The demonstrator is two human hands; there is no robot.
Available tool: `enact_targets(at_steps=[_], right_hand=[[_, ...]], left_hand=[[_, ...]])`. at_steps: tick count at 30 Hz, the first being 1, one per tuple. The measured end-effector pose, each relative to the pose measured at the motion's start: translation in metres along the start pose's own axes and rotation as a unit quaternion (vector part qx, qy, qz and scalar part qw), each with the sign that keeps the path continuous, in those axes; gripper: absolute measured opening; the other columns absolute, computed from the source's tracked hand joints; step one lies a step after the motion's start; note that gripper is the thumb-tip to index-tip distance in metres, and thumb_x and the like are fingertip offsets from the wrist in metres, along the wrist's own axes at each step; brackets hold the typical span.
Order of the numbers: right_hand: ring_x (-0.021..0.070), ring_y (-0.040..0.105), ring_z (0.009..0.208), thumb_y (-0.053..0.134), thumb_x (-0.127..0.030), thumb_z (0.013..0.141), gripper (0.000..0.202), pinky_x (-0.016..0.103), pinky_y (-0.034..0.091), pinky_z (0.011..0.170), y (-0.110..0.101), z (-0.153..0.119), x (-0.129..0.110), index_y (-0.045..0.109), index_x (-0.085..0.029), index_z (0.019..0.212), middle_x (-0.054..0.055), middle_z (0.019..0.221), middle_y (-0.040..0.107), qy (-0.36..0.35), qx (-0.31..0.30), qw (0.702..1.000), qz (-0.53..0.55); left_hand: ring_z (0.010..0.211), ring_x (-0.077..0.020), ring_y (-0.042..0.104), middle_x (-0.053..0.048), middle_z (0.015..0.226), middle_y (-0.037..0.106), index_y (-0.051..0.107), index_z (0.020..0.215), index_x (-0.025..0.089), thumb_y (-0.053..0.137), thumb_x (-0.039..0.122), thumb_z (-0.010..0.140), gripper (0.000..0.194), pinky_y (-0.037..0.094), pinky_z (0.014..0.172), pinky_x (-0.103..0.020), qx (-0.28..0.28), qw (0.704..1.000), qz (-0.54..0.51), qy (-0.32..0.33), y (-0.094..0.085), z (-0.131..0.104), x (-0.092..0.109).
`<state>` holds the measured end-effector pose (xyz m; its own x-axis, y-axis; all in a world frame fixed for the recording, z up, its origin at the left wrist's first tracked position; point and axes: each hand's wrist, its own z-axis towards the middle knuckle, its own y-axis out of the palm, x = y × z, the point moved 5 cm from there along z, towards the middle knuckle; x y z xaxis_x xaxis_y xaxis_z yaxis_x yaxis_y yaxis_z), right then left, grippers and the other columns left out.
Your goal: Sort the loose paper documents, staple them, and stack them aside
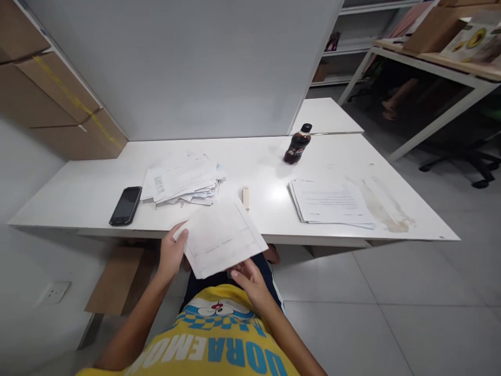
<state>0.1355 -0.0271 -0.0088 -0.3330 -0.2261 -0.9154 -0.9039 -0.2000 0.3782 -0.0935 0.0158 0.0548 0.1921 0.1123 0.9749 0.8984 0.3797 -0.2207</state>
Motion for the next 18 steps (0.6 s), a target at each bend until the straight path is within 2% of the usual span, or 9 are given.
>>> enact_targets(at_steps=[2, 3, 6, 8, 10, 12, 13, 15, 18], right_hand=[[0.0295, 0.065, 0.108, 0.079, -0.047, 0.069, 0.06, 0.048, 0.052, 0.096, 0.01, -0.001, -0.002, 0.063, -0.027, 0.123, 0.007, 0.111, 0.072, 0.046, -0.024, 0.997, 0.052], [0.0294, 0.064, 0.11, 0.08, -0.045, 0.068, 0.061, 0.048, 0.052, 0.096, 0.011, -0.001, -0.002, 0.063, -0.026, 0.124, 0.007, 0.112, 0.071, 0.07, 0.006, 0.995, 0.072], [0.0285, 0.057, 0.124, 0.079, -0.043, 0.07, 0.063, 0.047, 0.048, 0.104, 0.001, 0.0, 0.003, 0.06, -0.027, 0.128, 0.005, 0.124, 0.067, 0.111, 0.17, 0.975, 0.088], [0.0283, 0.052, 0.13, 0.08, -0.043, 0.068, 0.071, 0.047, 0.046, 0.108, -0.006, 0.002, 0.006, 0.057, -0.029, 0.133, 0.003, 0.132, 0.063, 0.12, 0.231, 0.962, 0.088], [0.0286, 0.051, 0.131, 0.081, -0.043, 0.066, 0.076, 0.046, 0.044, 0.11, -0.013, 0.006, 0.008, 0.055, -0.028, 0.135, 0.003, 0.134, 0.062, 0.117, 0.248, 0.958, 0.08], [0.0286, 0.053, 0.13, 0.081, -0.043, 0.066, 0.077, 0.045, 0.044, 0.11, -0.021, 0.009, 0.008, 0.054, -0.026, 0.136, 0.003, 0.134, 0.062, 0.111, 0.26, 0.957, 0.07], [0.0286, 0.053, 0.129, 0.081, -0.043, 0.067, 0.078, 0.044, 0.045, 0.11, -0.024, 0.01, 0.008, 0.053, -0.026, 0.138, 0.003, 0.133, 0.063, 0.108, 0.266, 0.955, 0.067], [0.0287, 0.054, 0.128, 0.08, -0.042, 0.067, 0.081, 0.043, 0.047, 0.108, -0.03, 0.011, 0.006, 0.05, -0.025, 0.14, 0.003, 0.133, 0.062, 0.105, 0.278, 0.952, 0.068], [0.0287, 0.054, 0.128, 0.08, -0.041, 0.066, 0.086, 0.043, 0.047, 0.108, -0.035, 0.013, 0.001, 0.046, -0.023, 0.143, 0.004, 0.135, 0.061, 0.09, 0.287, 0.952, 0.064]], left_hand=[[0.102, -0.0255, 0.067, -0.008, 0.108, 0.074, 0.072, 0.106, 0.018, 0.061, 0.041, 0.083, 0.035, 0.053, 0.09, -0.035, -0.028, 0.997, 0.049, 0.046, 0.004, 0.007, 0.01], [0.1, -0.0255, 0.068, -0.007, 0.106, 0.074, 0.073, 0.105, 0.018, 0.06, 0.041, 0.084, 0.034, 0.053, 0.088, -0.035, -0.06, 0.993, 0.075, 0.061, 0.009, 0.01, 0.014], [0.088, -0.0246, 0.07, -0.004, 0.096, 0.076, 0.073, 0.105, 0.022, 0.059, 0.041, 0.084, 0.031, 0.056, 0.082, -0.035, -0.157, 0.97, 0.159, 0.093, 0.023, 0.027, 0.02], [0.095, -0.0249, 0.07, -0.004, 0.101, 0.076, 0.073, 0.106, 0.023, 0.055, 0.039, 0.088, 0.03, 0.054, 0.088, -0.037, -0.141, 0.961, 0.197, 0.135, 0.02, 0.052, 0.024], [0.115, -0.0265, 0.062, -0.007, 0.117, 0.071, 0.07, 0.112, 0.022, 0.048, 0.034, 0.091, 0.033, 0.046, 0.104, -0.042, -0.064, 0.951, 0.24, 0.185, 0.005, 0.085, 0.027], [0.133, -0.0299, 0.048, -0.011, 0.134, 0.061, 0.063, 0.126, 0.018, 0.049, 0.03, 0.089, 0.041, 0.033, 0.114, -0.049, -0.012, 0.927, 0.318, 0.201, -0.011, 0.117, 0.024], [0.137, -0.0315, 0.043, -0.012, 0.14, 0.056, 0.058, 0.132, 0.016, 0.051, 0.029, 0.088, 0.046, 0.028, 0.116, -0.051, -0.009, 0.912, 0.36, 0.198, -0.018, 0.13, 0.02], [0.137, -0.0333, 0.041, -0.013, 0.144, 0.051, 0.054, 0.136, 0.013, 0.049, 0.027, 0.088, 0.05, 0.026, 0.116, -0.053, -0.028, 0.881, 0.429, 0.199, -0.028, 0.145, 0.01], [0.125, -0.0323, 0.05, -0.011, 0.135, 0.06, 0.064, 0.124, 0.014, 0.04, 0.025, 0.093, 0.041, 0.035, 0.109, -0.05, -0.045, 0.848, 0.477, 0.228, -0.036, 0.142, -0.001]])
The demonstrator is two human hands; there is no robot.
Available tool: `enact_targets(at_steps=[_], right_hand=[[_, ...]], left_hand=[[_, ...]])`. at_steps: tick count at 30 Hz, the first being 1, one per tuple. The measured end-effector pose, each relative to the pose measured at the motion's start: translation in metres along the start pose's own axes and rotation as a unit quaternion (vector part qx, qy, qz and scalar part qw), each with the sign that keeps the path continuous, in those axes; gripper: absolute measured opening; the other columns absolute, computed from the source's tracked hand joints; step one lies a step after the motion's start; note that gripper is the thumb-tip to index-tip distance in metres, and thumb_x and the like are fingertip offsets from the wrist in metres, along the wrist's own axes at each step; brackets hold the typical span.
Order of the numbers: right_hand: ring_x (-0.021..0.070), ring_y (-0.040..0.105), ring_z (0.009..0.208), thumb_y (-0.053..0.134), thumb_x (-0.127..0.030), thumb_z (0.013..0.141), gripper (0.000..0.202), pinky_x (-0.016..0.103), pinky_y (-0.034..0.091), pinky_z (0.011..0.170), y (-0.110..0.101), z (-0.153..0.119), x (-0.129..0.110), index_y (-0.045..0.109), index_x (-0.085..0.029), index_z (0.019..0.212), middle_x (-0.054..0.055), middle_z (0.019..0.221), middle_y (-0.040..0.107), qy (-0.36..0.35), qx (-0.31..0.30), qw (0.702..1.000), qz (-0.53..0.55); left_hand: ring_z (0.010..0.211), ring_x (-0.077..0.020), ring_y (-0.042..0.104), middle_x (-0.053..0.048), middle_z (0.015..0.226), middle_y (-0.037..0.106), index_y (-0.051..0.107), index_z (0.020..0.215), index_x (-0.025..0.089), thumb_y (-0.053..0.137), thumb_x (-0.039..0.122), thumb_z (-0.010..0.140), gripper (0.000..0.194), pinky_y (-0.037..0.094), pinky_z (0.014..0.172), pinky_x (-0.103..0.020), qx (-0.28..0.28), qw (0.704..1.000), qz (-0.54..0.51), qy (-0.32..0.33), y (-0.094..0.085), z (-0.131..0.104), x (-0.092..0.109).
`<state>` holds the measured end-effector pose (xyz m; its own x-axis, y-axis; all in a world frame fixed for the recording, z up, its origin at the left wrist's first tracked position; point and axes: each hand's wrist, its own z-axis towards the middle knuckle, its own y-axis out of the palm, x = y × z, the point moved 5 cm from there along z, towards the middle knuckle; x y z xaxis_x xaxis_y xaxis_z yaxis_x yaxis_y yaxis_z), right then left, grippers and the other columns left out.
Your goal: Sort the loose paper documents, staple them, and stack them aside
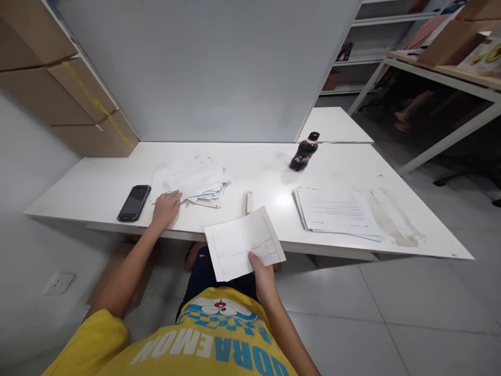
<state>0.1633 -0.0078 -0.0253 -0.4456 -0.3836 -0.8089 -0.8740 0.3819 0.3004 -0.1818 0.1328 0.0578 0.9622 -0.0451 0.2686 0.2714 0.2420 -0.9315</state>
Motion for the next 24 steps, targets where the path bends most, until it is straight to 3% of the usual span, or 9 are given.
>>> enact_targets(at_steps=[3, 8, 11, 14, 17, 20, 24], right_hand=[[0.0287, 0.054, 0.128, 0.08, -0.04, 0.067, 0.085, 0.044, 0.049, 0.106, 0.003, 0.003, -0.003, 0.047, -0.024, 0.143, 0.003, 0.134, 0.062, -0.021, -0.008, 1.0, -0.005], [0.0289, 0.053, 0.13, 0.081, -0.041, 0.066, 0.088, 0.045, 0.048, 0.106, 0.014, 0.005, 0.001, 0.044, -0.026, 0.145, 0.003, 0.138, 0.059, -0.024, -0.027, 0.999, 0.011], [0.0289, 0.052, 0.13, 0.081, -0.042, 0.066, 0.089, 0.045, 0.047, 0.107, 0.017, 0.004, 0.007, 0.043, -0.027, 0.145, 0.003, 0.139, 0.058, -0.007, -0.031, 0.999, 0.013], [0.0285, 0.051, 0.132, 0.08, -0.042, 0.066, 0.086, 0.045, 0.045, 0.108, 0.018, 0.003, 0.014, 0.045, -0.028, 0.144, 0.002, 0.137, 0.06, -0.001, -0.036, 0.999, 0.007], [0.0289, 0.051, 0.131, 0.08, -0.043, 0.067, 0.083, 0.045, 0.047, 0.106, 0.018, 0.004, 0.019, 0.048, -0.028, 0.142, 0.003, 0.137, 0.06, 0.003, -0.036, 0.999, -0.001], [0.0291, 0.052, 0.131, 0.079, -0.042, 0.068, 0.084, 0.045, 0.048, 0.105, 0.019, 0.004, 0.016, 0.046, -0.028, 0.143, 0.003, 0.138, 0.059, -0.003, -0.042, 0.999, 0.009], [0.0302, 0.054, 0.128, 0.081, -0.037, 0.066, 0.08, 0.05, 0.042, 0.109, 0.026, -0.005, 0.005, 0.051, -0.027, 0.139, 0.004, 0.133, 0.063, 0.018, -0.138, 0.99, 0.036]], left_hand=[[0.118, -0.0314, 0.052, -0.011, 0.127, 0.065, 0.067, 0.12, 0.015, 0.04, 0.027, 0.094, 0.039, 0.038, 0.105, -0.047, 0.024, 0.999, 0.016, 0.018, 0.002, -0.014, 0.004], [0.123, -0.0353, 0.047, -0.017, 0.129, 0.06, 0.061, 0.127, 0.014, 0.055, 0.034, 0.088, 0.044, 0.037, 0.105, -0.048, 0.044, 0.999, 0.027, 0.016, 0.003, -0.024, 0.011], [0.117, -0.0317, 0.053, -0.015, 0.119, 0.066, 0.067, 0.116, 0.016, 0.047, 0.027, 0.092, 0.033, 0.04, 0.104, -0.047, 0.043, 0.999, -0.017, -0.017, 0.001, -0.026, 0.013], [0.109, -0.0276, 0.059, -0.01, 0.106, 0.071, 0.071, 0.102, 0.018, 0.04, 0.026, 0.094, 0.033, 0.044, 0.102, -0.046, 0.09, 0.987, -0.112, -0.076, -0.007, -0.037, 0.024], [0.12, -0.0255, 0.058, -0.007, 0.112, 0.071, 0.071, 0.101, 0.021, 0.042, 0.032, 0.096, 0.031, 0.044, 0.106, -0.046, 0.117, 0.965, -0.225, -0.059, -0.009, -0.065, 0.058], [0.128, -0.0231, 0.055, -0.006, 0.119, 0.07, 0.071, 0.105, 0.023, 0.044, 0.028, 0.097, 0.028, 0.045, 0.108, -0.046, 0.074, 0.951, -0.298, 0.035, 0.0, -0.101, 0.105], [0.13, -0.024, 0.054, -0.007, 0.118, 0.071, 0.07, 0.106, 0.024, 0.045, 0.017, 0.095, 0.028, 0.047, 0.107, -0.048, 0.043, 0.95, -0.277, 0.138, 0.014, -0.14, 0.141]])
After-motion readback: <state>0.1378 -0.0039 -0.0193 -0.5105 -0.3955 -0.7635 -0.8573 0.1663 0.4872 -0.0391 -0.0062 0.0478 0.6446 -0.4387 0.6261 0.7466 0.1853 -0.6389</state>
